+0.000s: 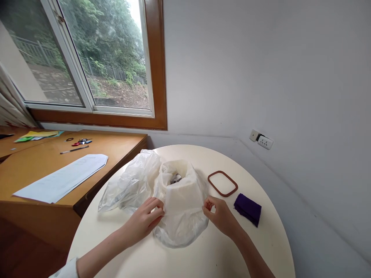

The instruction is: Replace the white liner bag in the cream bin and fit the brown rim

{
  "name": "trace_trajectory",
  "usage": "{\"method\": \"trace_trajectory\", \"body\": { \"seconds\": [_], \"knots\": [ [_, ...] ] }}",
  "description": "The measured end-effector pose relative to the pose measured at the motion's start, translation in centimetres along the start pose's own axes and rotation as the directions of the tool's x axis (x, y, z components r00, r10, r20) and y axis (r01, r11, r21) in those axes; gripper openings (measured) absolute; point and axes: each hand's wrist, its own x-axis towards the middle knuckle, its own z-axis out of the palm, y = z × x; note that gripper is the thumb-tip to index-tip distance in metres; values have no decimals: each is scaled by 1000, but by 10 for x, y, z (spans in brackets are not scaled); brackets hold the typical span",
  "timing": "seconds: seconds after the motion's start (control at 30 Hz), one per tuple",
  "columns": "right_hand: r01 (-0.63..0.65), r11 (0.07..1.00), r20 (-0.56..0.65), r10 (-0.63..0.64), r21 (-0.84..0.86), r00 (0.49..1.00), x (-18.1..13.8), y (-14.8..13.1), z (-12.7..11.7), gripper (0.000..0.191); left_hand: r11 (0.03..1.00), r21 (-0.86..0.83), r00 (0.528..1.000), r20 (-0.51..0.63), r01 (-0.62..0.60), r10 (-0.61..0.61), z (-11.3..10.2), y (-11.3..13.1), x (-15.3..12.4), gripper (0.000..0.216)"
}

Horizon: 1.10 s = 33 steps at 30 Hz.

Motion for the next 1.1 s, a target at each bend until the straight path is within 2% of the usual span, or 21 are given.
{"method": "trace_trajectory", "body": {
  "seconds": [0.17, 0.33, 0.47, 0.53, 0.57, 0.63, 0.7, 0.77, 0.83, 0.9, 1.0, 1.1],
  "knots": [
    [-15, 999, 93, 19, -43, 995, -3, -5, 3, 13, 1000, 9, 1000, 8, -3, 3, -2, 0, 0, 17],
    [-37, 990, 92, 49, -136, 995, 1, -1, 9, 14, 1000, 9, 1000, 28, 12, -13, -9, 0, 2, 10],
    [-35, 964, 73, 56, -262, 996, 6, 3, 0, 13, 999, -12, 994, -101, 33, -34, -22, -3, 9, 11],
    [-27, 958, 26, 36, -286, 999, 10, -1, -10, 13, 999, -17, 986, -163, 34, -36, -32, -5, 18, 8],
    [-23, 959, -18, 19, -284, 1000, 13, -4, -15, 13, 999, -19, 985, -170, 28, -31, -37, -7, 25, 7],
    [15, 965, -129, -51, -262, 990, 20, -16, -23, 14, 1000, -19, 992, -125, 13, -15, -47, -11, 39, 20],
    [113, 961, -231, -173, -254, 958, 26, -31, -26, 13, 1000, -5, 999, -36, -5, 5, -54, -16, 54, 37],
    [247, 926, -256, -323, -287, 911, 32, -47, -24, 14, 1000, 11, 999, 43, -15, 14, -56, -19, 65, 46],
    [363, 864, -182, -442, -349, 878, 37, -60, -20, 24, 1000, 27, 994, 107, -12, 9, -55, -22, 71, 46],
    [433, 808, -59, -494, -400, 867, 40, -67, -15, 33, 999, 45, 989, 148, -11, 5, -52, -23, 74, 43],
    [468, 769, 61, -494, -435, 868, 44, -67, -9, 30, 997, 77, 985, 172, -28, 14, -49, -24, 74, 39],
    [459, 761, 72, -483, -458, 873, 41, -64, -5, 24, 994, 92, 982, 184, -61, 44, -50, -26, 75, 38]
  ]
}}
